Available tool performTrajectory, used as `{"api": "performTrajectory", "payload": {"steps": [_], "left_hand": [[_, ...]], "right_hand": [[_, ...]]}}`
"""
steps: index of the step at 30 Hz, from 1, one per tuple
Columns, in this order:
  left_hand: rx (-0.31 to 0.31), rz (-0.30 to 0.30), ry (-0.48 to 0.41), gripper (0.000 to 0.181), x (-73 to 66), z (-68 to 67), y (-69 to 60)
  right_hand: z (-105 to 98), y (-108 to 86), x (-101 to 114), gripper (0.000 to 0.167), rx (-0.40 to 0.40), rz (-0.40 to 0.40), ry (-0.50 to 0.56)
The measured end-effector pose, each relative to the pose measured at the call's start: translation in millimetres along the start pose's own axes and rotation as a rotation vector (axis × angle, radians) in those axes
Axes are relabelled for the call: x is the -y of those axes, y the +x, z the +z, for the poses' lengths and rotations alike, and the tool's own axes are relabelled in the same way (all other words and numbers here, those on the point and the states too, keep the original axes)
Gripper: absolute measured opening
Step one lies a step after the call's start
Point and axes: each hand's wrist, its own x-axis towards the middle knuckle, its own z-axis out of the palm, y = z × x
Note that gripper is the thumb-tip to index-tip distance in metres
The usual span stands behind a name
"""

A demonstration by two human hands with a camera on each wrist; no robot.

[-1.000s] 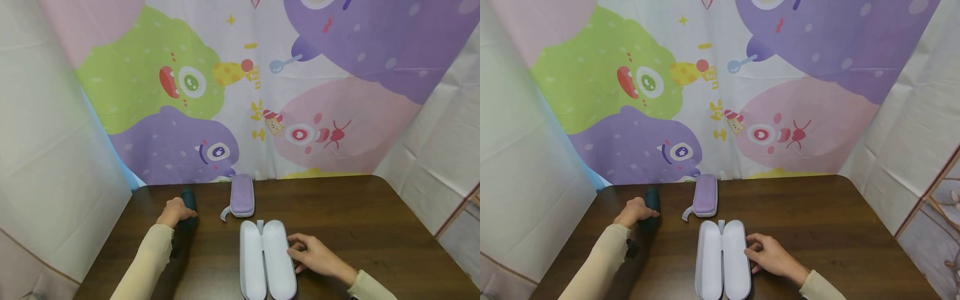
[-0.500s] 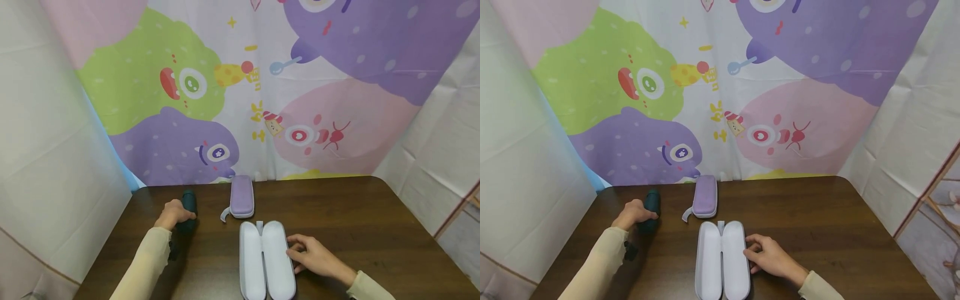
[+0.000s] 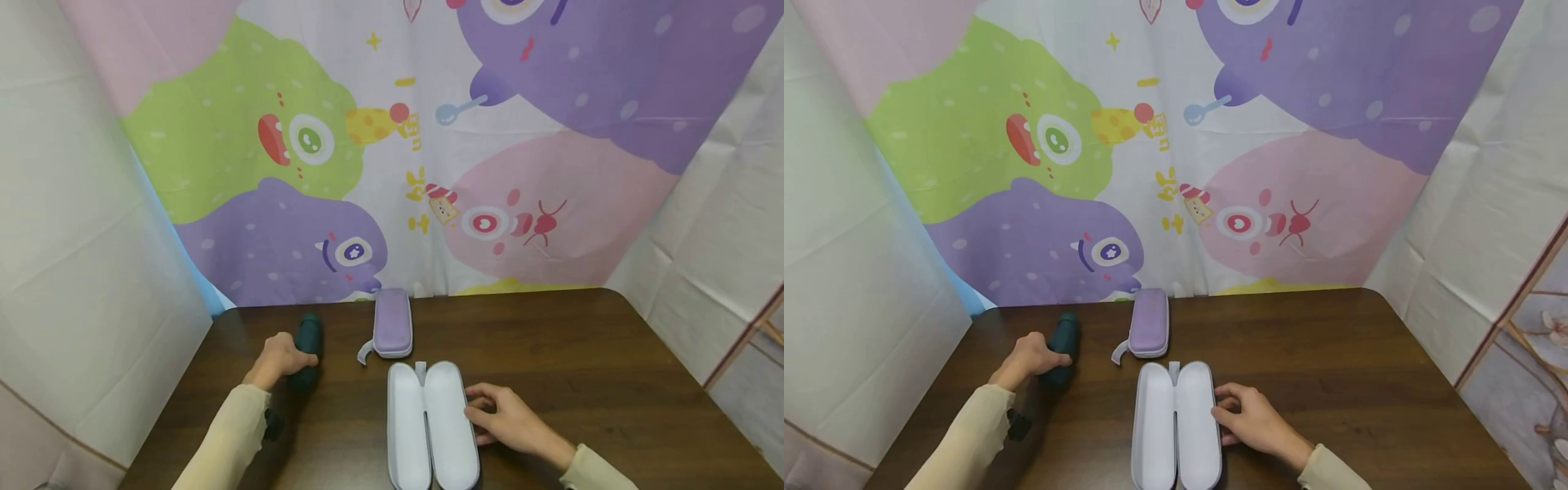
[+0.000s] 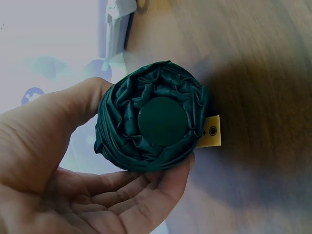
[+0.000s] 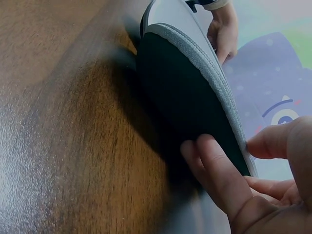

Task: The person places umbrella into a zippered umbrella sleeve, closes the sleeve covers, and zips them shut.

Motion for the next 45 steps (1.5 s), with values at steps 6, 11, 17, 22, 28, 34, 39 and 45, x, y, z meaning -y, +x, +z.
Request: {"api": "performTrajectory", "payload": {"steps": [6, 11, 17, 22, 28, 34, 39, 45], "left_hand": [[-0.057, 0.072, -0.026, 0.042, -7.9, -4.8, -9.8], [-0.08, 0.134, -0.049, 0.045, -21.0, -10.2, -19.9], [-0.05, 0.173, -0.086, 0.049, -36.0, -12.1, -33.2], [-0.034, 0.198, -0.135, 0.06, -40.5, -8.1, -42.0], [0.094, 0.149, -0.366, 0.072, -43.6, -0.2, -55.1], [0.152, 0.151, -0.402, 0.076, -52.8, 7.9, -65.1], [0.218, 0.146, -0.471, 0.075, -62.8, 15.7, -73.4], [0.289, 0.195, -0.548, 0.056, -76.3, 22.8, -87.2]], "right_hand": [[1.1, 0.1, -0.7, 0.052, -0.009, 0.004, -0.003], [1.3, 0.5, -0.7, 0.051, -0.015, 0.0, -0.003], [2.0, 0.4, 1.2, 0.052, -0.014, 0.004, 0.012], [2.9, 1.1, 3.3, 0.051, -0.015, 0.004, 0.011], [4.2, 1.7, 4.3, 0.051, -0.012, 0.008, 0.013], [6.2, 2.2, 4.7, 0.05, -0.015, 0.006, 0.008], [8.5, 3.9, 3.2, 0.052, -0.009, 0.011, 0.019], [9.9, 6.3, 3.8, 0.053, -0.01, -0.008, 0.008]]}}
